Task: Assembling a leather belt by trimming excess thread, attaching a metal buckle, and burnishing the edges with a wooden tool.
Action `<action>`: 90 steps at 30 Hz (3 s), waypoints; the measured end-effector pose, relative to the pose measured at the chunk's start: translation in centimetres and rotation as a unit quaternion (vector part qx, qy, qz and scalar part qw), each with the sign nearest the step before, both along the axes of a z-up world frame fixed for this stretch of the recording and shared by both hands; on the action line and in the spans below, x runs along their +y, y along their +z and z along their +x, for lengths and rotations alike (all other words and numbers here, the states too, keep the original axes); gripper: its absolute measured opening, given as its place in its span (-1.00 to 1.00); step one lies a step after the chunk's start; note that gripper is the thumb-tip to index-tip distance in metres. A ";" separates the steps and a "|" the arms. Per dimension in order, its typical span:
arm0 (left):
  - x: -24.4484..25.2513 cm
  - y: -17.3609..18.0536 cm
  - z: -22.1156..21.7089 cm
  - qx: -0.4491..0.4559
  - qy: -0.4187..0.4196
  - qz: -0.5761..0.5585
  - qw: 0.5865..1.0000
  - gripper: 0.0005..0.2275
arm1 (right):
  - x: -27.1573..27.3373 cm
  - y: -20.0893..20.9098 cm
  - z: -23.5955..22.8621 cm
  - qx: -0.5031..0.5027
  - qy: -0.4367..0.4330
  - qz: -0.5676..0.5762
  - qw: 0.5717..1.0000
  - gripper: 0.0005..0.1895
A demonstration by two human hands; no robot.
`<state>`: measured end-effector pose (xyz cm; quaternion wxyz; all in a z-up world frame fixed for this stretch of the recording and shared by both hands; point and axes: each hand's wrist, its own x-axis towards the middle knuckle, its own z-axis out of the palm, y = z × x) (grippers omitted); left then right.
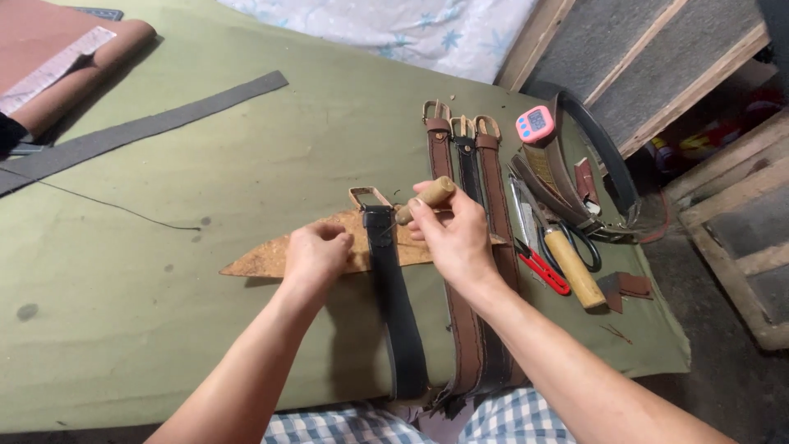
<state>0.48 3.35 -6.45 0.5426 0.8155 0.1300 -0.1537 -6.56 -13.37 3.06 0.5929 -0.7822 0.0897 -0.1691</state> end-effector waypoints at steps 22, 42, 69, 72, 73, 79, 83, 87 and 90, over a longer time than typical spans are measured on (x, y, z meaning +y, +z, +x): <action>-1.4 -6.4 0.9 0.110 0.031 -0.270 0.956 -0.78 | 2.6 5.9 -5.0 0.046 0.109 -0.278 0.953 -0.81; -1.2 -1.9 -0.2 0.042 0.021 -0.133 0.990 -0.87 | 1.4 2.1 -3.8 0.371 0.146 -0.016 0.917 -0.49; -0.8 -4.3 0.3 0.020 0.011 -0.149 0.989 -0.86 | 1.3 -0.7 -2.7 0.372 0.167 -0.074 0.910 -0.56; -0.9 -4.5 0.4 0.019 0.011 -0.142 0.990 -0.87 | -0.2 -0.6 -2.1 0.430 0.109 0.461 0.769 -0.61; -1.0 -4.4 0.4 0.016 0.011 -0.140 0.990 -0.87 | -0.7 -0.4 -1.9 0.417 0.070 0.667 0.613 -0.65; -1.1 -4.3 0.2 0.019 0.010 -0.142 0.990 -0.86 | 2.2 0.8 -3.0 0.314 0.145 -0.280 0.896 -0.52; -0.9 -5.0 0.5 0.014 0.004 -0.135 0.991 -0.86 | 3.1 -0.6 -3.6 0.241 0.165 -0.485 0.825 -0.54; -0.7 -3.9 -0.1 0.013 0.018 -0.152 0.988 -0.85 | 2.1 0.4 -2.2 0.416 0.126 0.059 0.899 -0.52; -0.9 -4.1 0.3 0.014 0.009 -0.137 0.990 -0.85 | 1.4 1.2 -2.2 0.437 0.073 0.512 0.736 -0.54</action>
